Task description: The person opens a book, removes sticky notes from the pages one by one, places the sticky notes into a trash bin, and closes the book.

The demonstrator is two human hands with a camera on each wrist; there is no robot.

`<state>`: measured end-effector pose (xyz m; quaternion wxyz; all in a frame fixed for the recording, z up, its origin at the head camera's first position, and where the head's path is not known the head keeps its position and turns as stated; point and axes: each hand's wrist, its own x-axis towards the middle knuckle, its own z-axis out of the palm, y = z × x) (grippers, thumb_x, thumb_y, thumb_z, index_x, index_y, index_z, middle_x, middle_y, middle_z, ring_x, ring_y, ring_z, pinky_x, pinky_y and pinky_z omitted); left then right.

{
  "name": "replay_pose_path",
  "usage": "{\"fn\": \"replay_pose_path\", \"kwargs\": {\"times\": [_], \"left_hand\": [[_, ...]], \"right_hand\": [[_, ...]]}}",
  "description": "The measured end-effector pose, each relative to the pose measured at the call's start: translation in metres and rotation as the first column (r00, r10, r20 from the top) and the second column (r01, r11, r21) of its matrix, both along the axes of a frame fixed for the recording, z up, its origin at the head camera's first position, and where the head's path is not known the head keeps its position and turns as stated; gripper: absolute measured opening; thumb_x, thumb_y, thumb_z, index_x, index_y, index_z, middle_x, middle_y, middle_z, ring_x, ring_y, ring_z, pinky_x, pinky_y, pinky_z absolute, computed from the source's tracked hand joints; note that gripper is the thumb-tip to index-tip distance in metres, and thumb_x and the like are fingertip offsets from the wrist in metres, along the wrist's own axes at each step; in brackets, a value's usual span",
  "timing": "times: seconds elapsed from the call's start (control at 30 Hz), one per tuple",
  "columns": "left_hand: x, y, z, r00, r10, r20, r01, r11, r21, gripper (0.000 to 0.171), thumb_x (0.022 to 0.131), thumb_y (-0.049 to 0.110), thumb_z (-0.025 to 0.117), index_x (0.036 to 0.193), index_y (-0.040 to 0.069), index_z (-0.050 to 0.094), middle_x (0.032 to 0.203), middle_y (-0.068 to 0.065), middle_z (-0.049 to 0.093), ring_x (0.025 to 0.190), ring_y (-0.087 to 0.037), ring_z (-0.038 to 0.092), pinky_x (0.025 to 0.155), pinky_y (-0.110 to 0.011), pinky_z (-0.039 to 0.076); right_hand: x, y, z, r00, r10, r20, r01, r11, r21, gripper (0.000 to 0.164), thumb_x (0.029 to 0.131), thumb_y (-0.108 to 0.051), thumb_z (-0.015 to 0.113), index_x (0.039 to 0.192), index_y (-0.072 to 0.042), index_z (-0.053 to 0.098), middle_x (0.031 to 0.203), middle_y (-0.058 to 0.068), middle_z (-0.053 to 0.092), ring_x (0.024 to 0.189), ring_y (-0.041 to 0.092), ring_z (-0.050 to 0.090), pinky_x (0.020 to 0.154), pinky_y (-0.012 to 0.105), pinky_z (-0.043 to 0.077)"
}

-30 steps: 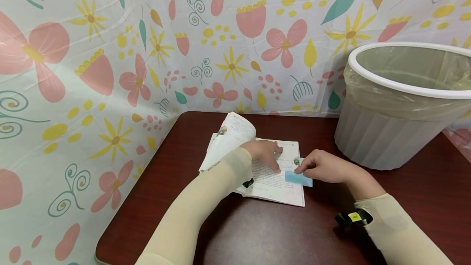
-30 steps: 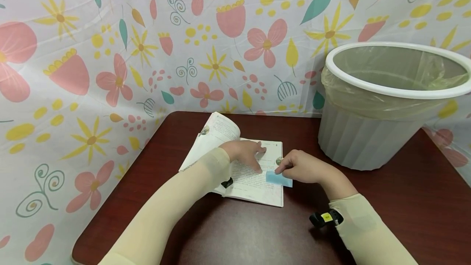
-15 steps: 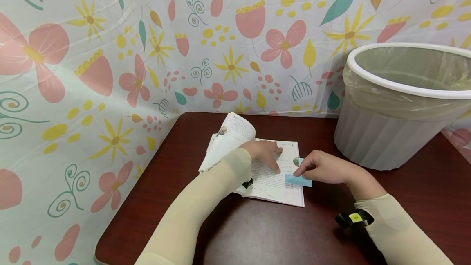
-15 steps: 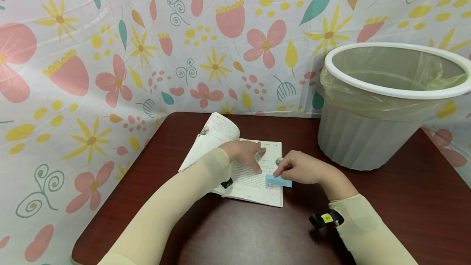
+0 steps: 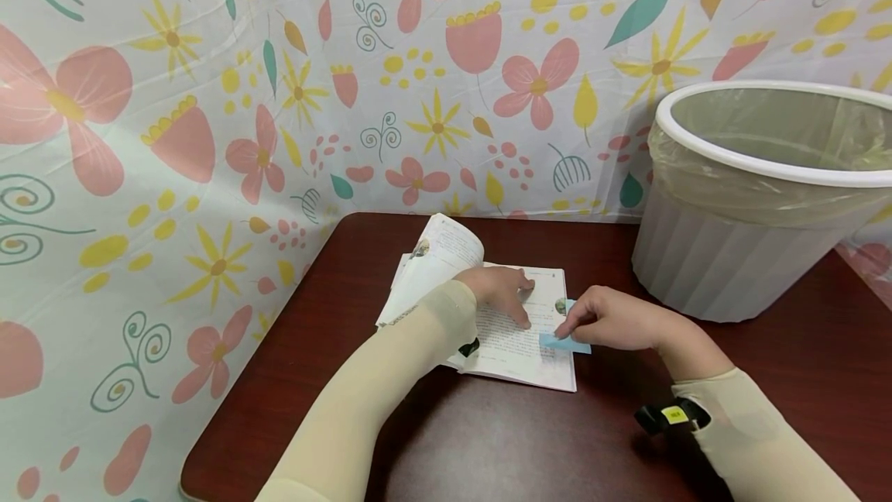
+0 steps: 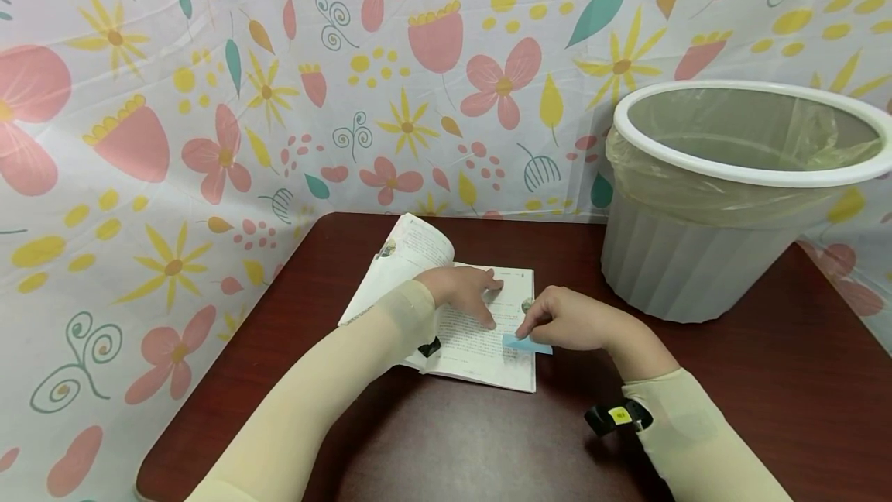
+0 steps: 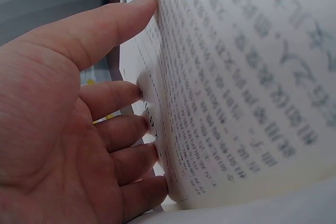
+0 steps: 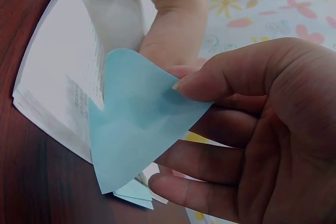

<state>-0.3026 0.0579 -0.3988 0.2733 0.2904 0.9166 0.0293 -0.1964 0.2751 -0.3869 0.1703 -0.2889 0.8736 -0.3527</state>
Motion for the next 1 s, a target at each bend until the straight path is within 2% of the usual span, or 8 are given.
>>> {"fn": "replay_pose_path", "kwargs": {"times": [0.27,0.6,1.0], "left_hand": [[0.0,0.001,-0.002,1.0,-0.023,-0.009,0.023,1.0,-0.01,0.087,0.085,0.059,0.076,0.16,0.04,0.035,0.171,0.013,0.025,0.159,-0.01,0.024,0.127,-0.035,0.028],[-0.001,0.001,-0.002,0.999,-0.029,-0.028,0.029,1.0,0.004,0.087,0.085,0.058,0.076,0.16,0.038,0.037,0.171,0.011,0.026,0.158,-0.011,0.026,0.127,-0.035,0.028],[0.001,0.001,-0.003,0.998,-0.041,-0.05,0.042,0.999,0.025,0.086,0.084,0.056,0.078,0.158,0.035,0.041,0.17,0.009,0.03,0.157,-0.012,0.03,0.126,-0.035,0.03]], "right_hand": [[0.005,-0.003,0.006,1.0,0.02,0.001,-0.02,1.0,0.005,0.023,0.092,0.0,0.066,0.105,-0.01,0.083,0.101,0.005,0.08,0.072,0.002,0.053,0.06,0.021,0.047],[0.013,-0.009,0.012,0.998,0.026,-0.051,-0.023,0.998,0.055,0.023,0.092,-0.001,0.066,0.104,-0.011,0.084,0.1,0.002,0.079,0.076,0.001,0.057,0.065,0.021,0.052],[0.017,-0.016,0.015,0.982,0.043,-0.183,-0.034,0.998,0.053,0.023,0.093,-0.002,0.066,0.103,-0.014,0.083,0.1,-0.002,0.079,0.089,-0.003,0.063,0.079,0.021,0.056]]}}
